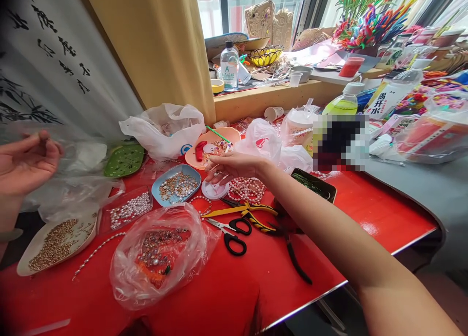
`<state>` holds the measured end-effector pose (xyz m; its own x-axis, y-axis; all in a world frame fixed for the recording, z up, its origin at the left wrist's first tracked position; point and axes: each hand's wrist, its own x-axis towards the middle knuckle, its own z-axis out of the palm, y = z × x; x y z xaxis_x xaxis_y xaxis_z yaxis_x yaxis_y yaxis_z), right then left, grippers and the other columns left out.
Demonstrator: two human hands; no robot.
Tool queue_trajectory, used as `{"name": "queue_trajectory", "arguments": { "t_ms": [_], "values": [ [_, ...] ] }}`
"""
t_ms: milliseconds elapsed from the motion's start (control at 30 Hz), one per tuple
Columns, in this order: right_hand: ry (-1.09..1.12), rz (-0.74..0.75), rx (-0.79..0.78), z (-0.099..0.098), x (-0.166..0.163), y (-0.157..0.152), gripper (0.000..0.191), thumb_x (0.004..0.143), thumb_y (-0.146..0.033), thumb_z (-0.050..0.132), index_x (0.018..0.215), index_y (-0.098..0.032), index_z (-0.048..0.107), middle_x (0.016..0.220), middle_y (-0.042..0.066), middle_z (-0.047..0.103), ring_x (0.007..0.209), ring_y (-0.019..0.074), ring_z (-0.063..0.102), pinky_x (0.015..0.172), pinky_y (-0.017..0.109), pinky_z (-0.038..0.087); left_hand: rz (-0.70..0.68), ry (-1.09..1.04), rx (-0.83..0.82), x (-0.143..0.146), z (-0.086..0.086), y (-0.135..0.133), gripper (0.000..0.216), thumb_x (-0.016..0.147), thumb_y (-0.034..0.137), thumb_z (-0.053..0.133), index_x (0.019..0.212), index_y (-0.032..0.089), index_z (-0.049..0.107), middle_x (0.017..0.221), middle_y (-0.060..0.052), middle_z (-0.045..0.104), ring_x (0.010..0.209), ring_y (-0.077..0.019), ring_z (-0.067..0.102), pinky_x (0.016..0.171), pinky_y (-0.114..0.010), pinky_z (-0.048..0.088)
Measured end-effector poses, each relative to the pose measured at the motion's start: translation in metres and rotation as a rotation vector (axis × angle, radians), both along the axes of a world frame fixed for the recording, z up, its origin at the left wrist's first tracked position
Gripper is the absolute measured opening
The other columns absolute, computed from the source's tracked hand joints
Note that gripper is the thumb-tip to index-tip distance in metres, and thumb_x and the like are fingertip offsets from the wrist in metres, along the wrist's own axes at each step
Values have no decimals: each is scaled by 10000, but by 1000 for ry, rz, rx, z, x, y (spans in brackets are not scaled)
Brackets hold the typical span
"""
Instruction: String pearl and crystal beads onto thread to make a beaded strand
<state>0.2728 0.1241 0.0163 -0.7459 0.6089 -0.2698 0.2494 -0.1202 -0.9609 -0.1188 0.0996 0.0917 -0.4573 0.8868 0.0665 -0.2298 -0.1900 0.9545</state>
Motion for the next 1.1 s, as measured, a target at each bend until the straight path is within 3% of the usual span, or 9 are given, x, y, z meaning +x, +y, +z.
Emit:
{"name": "queue_trajectory", "arguments": {
  "t_ms": [100, 200, 367, 500, 633, 700, 833, 1100],
  "values": [
    [-41, -8, 27, 3, 5, -3, 413, 889, -428, 338, 1038, -124, 575, 1022, 127, 641, 704, 96, 617, 605, 224, 502, 68, -317, -55, 6, 1, -4, 233, 780, -77, 381, 707, 117, 487, 664, 4, 559, 703, -76, 557, 536, -137, 509],
    [-122, -38, 102, 5, 11, -5, 332, 830, -365, 486, 1015, -122, 616, 974, 96, 653, 629, 65, 577, 550, 185, 468, 69, -273, -55, 15, 1, -12, 255, 777, -82, 376, 667, 118, 490, 660, -5, 576, 700, -81, 570, 549, -140, 516],
    [-308, -108, 286, 10, 14, -9, 200, 703, -217, 613, 875, -143, 681, 778, 31, 663, 603, 90, 550, 566, 227, 444, -31, -21, -129, 30, 2, -38, 262, 700, -100, 423, 662, 129, 543, 615, 24, 606, 680, -75, 592, 618, -140, 521],
    [-405, -168, 462, 22, 10, -20, 74, 667, -160, 623, 706, -163, 687, 673, 20, 642, 670, 139, 564, 621, 264, 417, -156, 292, -132, 46, 2, -62, 211, 645, -74, 518, 675, 127, 576, 588, 20, 632, 605, -92, 609, 569, -153, 506],
    [-399, -260, 637, 47, -17, -45, 145, 752, -170, 547, 818, -173, 676, 806, 57, 649, 794, 169, 572, 666, 274, 397, -260, 561, 12, 81, 0, -85, 144, 594, 40, 683, 670, 131, 602, 601, 7, 643, 549, -104, 597, 532, -173, 484],
    [-285, -355, 826, 60, -40, -62, 174, 785, -218, 527, 882, -174, 666, 862, 46, 651, 772, 157, 578, 655, 267, 405, -322, 705, 35, 104, -1, -93, 132, 595, 133, 729, 666, 138, 617, 617, -5, 640, 580, -120, 597, 536, -187, 480],
    [-57, -200, 776, 70, -79, -89, 195, 786, -255, 546, 944, -201, 647, 754, -19, 654, 644, 109, 577, 565, 222, 409, -475, 820, 68, 132, -8, -100, 104, 678, 181, 678, 739, 186, 594, 698, 22, 613, 631, -118, 599, 555, -202, 488],
    [-217, -178, 790, 40, -88, -92, 112, 749, -168, 558, 737, -215, 659, 636, -16, 658, 563, 121, 574, 532, 246, 394, -446, 1006, -26, 127, -30, -102, 59, 739, 221, 606, 770, 200, 560, 735, 21, 612, 642, -124, 585, 580, -227, 474]
  ]
}}
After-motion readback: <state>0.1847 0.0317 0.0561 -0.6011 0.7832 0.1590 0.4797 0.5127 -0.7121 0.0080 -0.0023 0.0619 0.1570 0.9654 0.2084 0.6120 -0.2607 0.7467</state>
